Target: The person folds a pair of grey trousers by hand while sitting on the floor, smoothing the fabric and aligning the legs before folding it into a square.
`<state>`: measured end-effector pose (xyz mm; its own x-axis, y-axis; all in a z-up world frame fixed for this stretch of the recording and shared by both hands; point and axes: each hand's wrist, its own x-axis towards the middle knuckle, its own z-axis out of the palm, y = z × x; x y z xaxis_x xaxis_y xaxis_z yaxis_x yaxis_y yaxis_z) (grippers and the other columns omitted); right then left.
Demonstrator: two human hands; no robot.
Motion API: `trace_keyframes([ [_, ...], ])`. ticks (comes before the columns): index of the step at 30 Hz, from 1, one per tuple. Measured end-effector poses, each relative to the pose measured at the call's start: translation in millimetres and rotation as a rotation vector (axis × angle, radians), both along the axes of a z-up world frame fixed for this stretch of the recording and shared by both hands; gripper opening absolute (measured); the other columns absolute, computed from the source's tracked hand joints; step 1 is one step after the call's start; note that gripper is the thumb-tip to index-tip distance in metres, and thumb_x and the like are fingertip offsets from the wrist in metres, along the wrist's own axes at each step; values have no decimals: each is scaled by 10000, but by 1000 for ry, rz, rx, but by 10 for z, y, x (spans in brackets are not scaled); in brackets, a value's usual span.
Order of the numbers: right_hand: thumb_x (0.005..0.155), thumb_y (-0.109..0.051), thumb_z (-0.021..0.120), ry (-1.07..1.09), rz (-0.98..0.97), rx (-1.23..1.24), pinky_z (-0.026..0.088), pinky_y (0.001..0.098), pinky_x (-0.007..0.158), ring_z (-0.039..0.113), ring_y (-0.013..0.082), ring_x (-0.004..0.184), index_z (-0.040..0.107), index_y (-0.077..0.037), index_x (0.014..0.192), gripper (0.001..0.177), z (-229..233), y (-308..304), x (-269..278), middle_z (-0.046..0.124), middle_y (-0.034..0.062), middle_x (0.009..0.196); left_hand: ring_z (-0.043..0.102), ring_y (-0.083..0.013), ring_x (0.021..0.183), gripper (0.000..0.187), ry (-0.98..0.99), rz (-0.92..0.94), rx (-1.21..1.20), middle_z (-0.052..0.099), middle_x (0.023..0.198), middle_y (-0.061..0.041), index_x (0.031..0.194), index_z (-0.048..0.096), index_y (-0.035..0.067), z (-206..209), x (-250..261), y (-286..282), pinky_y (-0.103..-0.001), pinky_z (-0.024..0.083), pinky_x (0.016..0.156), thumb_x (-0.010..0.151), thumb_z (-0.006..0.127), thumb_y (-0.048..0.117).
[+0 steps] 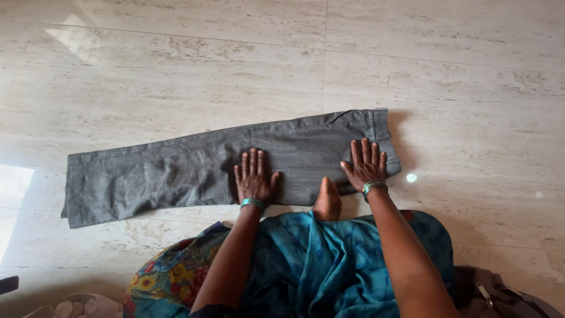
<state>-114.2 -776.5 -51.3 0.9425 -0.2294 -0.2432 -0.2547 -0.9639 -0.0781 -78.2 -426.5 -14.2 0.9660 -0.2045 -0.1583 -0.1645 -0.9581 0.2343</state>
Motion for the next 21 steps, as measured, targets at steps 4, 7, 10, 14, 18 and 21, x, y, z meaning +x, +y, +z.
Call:
trace_keyframes([
  [4, 1015, -632, 196, 6, -49, -118, -72, 601, 1235, -3, 257, 1591, 78, -275, 1646, 734, 118, -99, 1, 7, -55, 1732, 15, -289, 1580, 861, -38, 93, 9, 77, 1720, -54, 1638, 147, 164, -10, 113, 381, -549, -12, 1237, 967, 290, 684],
  [7, 1023, -565, 202, -22, -146, -158, -108, 627, 1212, -16, 275, 1581, 88, -277, 1642, 693, 145, -322, 44, 6, -60, 1726, 18, -298, 1582, 865, -72, 123, -1, 90, 1725, -58, 1637, 148, 150, -19, 115, 507, -569, -10, 1239, 972, 297, 683],
  [10, 1020, -550, 232, -49, -242, -185, -125, 631, 1195, -30, 303, 1575, 89, -241, 1647, 713, 160, -612, 95, -15, 16, 1723, 16, -304, 1578, 896, -71, 146, -1, 91, 1718, -75, 1638, 147, 142, 26, 104, 569, -583, -9, 1224, 955, 323, 696],
  [14, 1020, -547, 238, -215, -241, -195, -130, 643, 1184, -26, 315, 1579, 82, -153, 1636, 748, 150, -639, 95, -35, 53, 1726, 17, -307, 1576, 908, -76, 142, 11, 92, 1716, -64, 1636, 146, 144, 64, 132, 575, -589, -7, 1223, 943, 338, 699],
  [18, 1037, -576, 205, -261, 67, -83, -33, 615, 1228, 13, 302, 1580, 60, -163, 1649, 752, 101, -153, 321, -24, 67, 1720, 21, -302, 1580, 893, -84, 145, 25, 87, 1721, -59, 1635, 146, 144, 48, 102, 564, -588, -5, 1230, 953, 335, 690],
  [21, 1022, -643, 214, -383, 550, -40, 80, 571, 1261, 67, 287, 1595, 85, -225, 1655, 770, -121, 501, 542, 25, 31, 1736, 15, -300, 1575, 891, -69, 144, 43, 78, 1718, -53, 1635, 139, 150, 56, 123, 546, -584, -6, 1226, 951, 331, 688],
])
